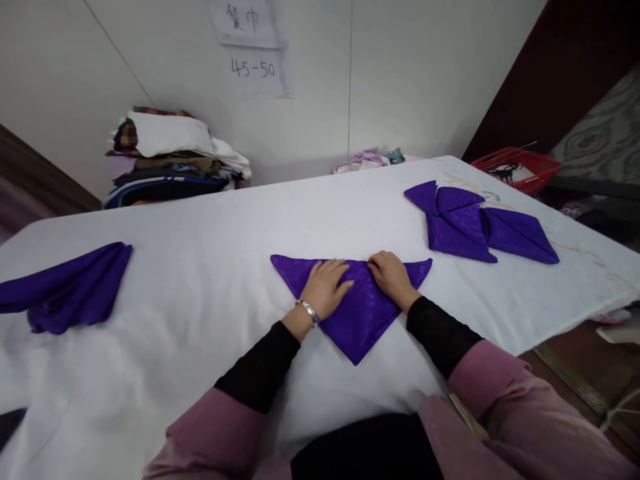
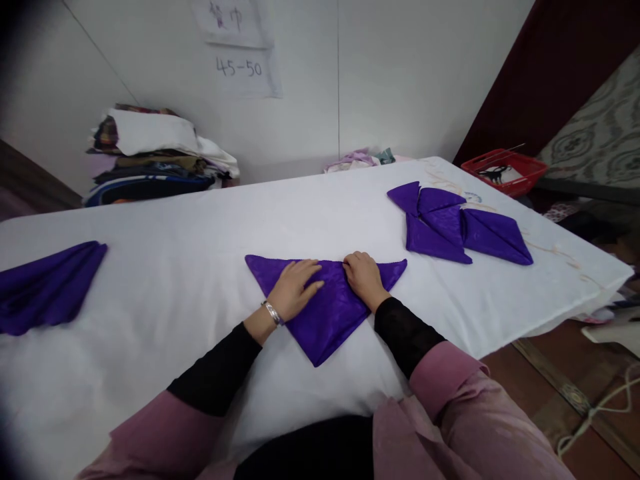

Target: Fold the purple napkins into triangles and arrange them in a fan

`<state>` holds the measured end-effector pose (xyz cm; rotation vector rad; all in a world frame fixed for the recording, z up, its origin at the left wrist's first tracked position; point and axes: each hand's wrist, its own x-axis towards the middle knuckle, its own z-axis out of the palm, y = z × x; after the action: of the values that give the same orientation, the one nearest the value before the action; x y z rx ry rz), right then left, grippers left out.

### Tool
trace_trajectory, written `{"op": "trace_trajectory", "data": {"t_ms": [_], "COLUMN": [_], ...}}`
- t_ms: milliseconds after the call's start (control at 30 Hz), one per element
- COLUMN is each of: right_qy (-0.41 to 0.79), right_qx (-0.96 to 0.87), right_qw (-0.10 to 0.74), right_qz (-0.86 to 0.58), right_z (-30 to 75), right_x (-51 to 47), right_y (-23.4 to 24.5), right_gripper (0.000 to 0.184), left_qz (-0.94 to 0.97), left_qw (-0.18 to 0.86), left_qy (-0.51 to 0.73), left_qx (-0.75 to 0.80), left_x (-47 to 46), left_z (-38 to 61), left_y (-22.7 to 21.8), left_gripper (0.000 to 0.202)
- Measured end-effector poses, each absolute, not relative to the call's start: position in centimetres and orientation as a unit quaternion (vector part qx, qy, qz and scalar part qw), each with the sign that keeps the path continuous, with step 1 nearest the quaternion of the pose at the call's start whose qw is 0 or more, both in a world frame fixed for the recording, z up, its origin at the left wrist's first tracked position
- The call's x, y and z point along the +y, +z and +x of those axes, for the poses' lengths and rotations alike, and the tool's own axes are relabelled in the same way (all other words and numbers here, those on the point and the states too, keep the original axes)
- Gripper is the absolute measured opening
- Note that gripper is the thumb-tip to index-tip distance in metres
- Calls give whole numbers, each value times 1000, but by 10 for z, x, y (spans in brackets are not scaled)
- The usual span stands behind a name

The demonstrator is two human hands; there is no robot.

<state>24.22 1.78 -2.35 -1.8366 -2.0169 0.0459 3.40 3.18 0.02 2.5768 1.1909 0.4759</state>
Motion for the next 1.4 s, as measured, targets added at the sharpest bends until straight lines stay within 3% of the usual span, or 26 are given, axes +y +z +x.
{"op": "trace_trajectory", "data": {"t_ms": [133,333,500,567,800,1100,1400], "right_qy": [27,73,173,187,128,92,77], "right_qx": [-719,-784,-866,-871,-865,-857,-862], "right_qw": [223,318,191,153,95,80,94], "right_qz": [-658,-528,-428,-429,-477,-500,-492], "right_z": [244,220,195,196,227,241,242], "right_x": [18,-26,-79,-89,-100,-110,-111], "right_y": [-20,1,6,3,-5,-8,-10], "right_gripper": [20,33,70,76,74,71,69], "left_qz": [909,916,924,925,918,910,933], "left_qw": [130,99,87,85,81,119,176], "left_qy": [76,66,42,49,72,84,100], "left_qx": [388,383,369,368,381,388,297], "left_x": [14,16,19,20,19,17,-65], "left_z": [45,43,40,40,45,44,15], "left_y": [-12,-23,-24,-25,-23,-13,7], "left_gripper": [56,56,57,57,55,58,61]}}
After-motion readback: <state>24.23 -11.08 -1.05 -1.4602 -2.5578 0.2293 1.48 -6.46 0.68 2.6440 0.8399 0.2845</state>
